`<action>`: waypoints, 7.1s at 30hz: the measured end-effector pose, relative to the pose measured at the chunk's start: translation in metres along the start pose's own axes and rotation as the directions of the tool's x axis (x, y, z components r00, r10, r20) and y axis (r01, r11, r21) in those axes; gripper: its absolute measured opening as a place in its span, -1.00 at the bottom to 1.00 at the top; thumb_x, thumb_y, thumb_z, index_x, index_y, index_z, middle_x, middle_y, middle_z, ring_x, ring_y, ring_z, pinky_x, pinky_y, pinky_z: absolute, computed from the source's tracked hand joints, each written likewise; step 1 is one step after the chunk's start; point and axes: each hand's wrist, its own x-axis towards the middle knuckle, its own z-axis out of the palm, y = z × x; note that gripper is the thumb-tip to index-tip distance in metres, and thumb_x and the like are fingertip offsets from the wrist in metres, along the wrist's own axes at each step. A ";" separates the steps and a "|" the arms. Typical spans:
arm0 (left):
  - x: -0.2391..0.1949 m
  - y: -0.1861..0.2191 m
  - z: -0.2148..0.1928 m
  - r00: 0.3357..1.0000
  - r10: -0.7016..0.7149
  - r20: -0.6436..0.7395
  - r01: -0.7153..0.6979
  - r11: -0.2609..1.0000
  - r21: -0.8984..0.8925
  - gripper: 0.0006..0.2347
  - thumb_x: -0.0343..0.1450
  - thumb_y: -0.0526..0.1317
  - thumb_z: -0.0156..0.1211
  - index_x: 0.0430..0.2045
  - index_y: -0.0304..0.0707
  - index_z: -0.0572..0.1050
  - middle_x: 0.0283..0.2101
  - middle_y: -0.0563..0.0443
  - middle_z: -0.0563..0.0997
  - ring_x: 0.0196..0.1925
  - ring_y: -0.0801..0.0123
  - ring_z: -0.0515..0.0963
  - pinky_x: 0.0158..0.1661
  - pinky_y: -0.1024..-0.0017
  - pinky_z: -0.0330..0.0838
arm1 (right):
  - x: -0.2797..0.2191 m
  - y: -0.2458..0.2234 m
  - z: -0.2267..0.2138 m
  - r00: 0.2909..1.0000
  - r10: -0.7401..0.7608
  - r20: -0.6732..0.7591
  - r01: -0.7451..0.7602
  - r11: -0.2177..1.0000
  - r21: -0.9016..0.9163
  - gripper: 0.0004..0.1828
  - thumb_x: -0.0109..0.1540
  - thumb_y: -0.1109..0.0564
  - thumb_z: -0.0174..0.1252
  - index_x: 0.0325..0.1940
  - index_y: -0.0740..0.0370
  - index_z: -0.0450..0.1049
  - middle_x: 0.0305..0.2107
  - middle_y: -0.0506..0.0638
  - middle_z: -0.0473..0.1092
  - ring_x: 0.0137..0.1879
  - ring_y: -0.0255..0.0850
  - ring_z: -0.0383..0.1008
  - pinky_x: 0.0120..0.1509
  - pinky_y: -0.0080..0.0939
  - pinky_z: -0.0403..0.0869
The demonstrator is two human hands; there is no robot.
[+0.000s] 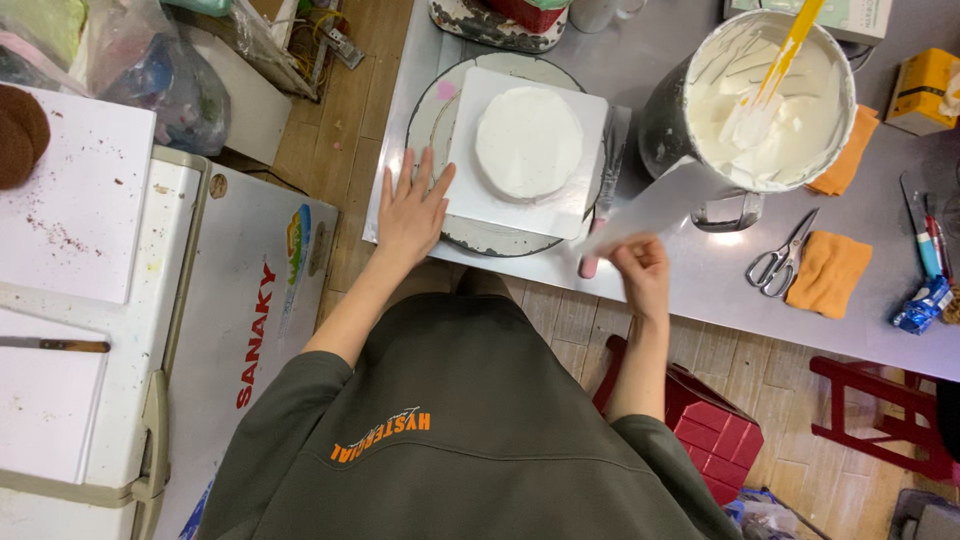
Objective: The person frosts a small cake using a spatula and a turn-table, smooths the cream around the sides and top, and uses pieces of plastic film to refine the edges.
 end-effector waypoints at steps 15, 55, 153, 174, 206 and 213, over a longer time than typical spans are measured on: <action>-0.061 0.012 0.072 0.815 -0.207 0.541 0.421 -0.430 -0.798 -0.35 0.50 0.17 -0.02 0.33 -0.42 0.18 0.18 -0.38 0.45 0.18 -0.10 0.49 0.21 -0.04 0.45 | 0.048 -0.002 0.111 0.899 -0.394 -0.193 0.108 0.624 -0.774 -0.75 0.36 0.23 0.22 0.13 0.27 0.53 -0.10 0.07 0.62 0.03 -0.25 0.67 -0.18 -0.38 0.47; -0.042 -0.028 0.046 0.918 -0.177 0.354 0.198 -0.569 -0.798 0.13 0.13 0.66 -0.50 0.53 -0.09 -0.30 0.59 -0.27 -0.24 0.59 -0.11 -0.21 0.43 -0.21 -0.30 | 0.013 0.014 0.139 0.929 -0.339 -0.151 0.110 0.639 -0.761 -0.78 0.30 0.25 0.30 0.03 0.31 0.56 -0.16 0.11 0.60 -0.11 -0.22 0.64 -0.24 -0.31 0.53; -0.039 0.021 0.117 0.824 -0.324 0.466 0.414 -0.217 -0.884 -0.49 0.43 -0.05 0.29 0.18 -0.45 0.38 0.13 -0.15 0.54 0.15 0.22 0.51 0.07 0.14 0.41 | 0.045 -0.060 -0.182 0.675 -0.684 -0.278 -0.493 -0.138 -0.859 -0.93 0.34 0.26 0.16 -0.21 0.20 0.55 -0.40 0.17 0.52 -0.26 0.17 0.53 -0.25 0.15 0.42; -0.048 0.045 0.122 0.774 -0.201 0.601 0.533 -0.308 -0.788 -0.35 0.42 -0.09 0.25 0.32 -0.42 0.07 0.29 -0.24 0.38 0.16 0.09 0.56 0.17 0.21 0.52 | 0.043 -0.177 0.022 0.941 -0.339 -0.023 0.290 0.837 -0.464 -0.69 0.48 0.31 0.09 0.29 0.22 0.24 -0.25 0.07 0.50 -0.28 -0.26 0.50 -0.21 -0.30 0.50; -0.072 0.000 0.052 0.850 -0.321 0.417 0.303 -0.349 -0.887 -0.27 0.50 0.26 -0.18 0.46 -0.27 -0.03 0.24 -0.33 0.34 0.23 0.01 0.48 0.22 0.06 0.43 | 0.163 -0.128 0.180 0.973 -0.024 0.228 0.224 0.311 -0.924 -0.67 0.33 0.23 0.28 0.17 0.23 0.42 -0.40 0.07 0.55 -0.45 -0.22 0.55 -0.44 -0.23 0.42; -0.078 0.011 0.054 0.863 -0.028 0.505 0.438 -0.456 -0.775 -0.25 0.61 0.26 -0.21 0.43 -0.58 0.03 0.29 -0.62 0.39 0.30 -0.15 0.57 0.24 0.04 0.50 | 0.165 -0.096 0.205 0.897 -0.064 0.438 0.435 0.309 -0.846 -0.67 0.32 0.22 0.30 0.14 0.22 0.42 -0.41 0.06 0.57 -0.45 -0.20 0.55 -0.40 -0.19 0.43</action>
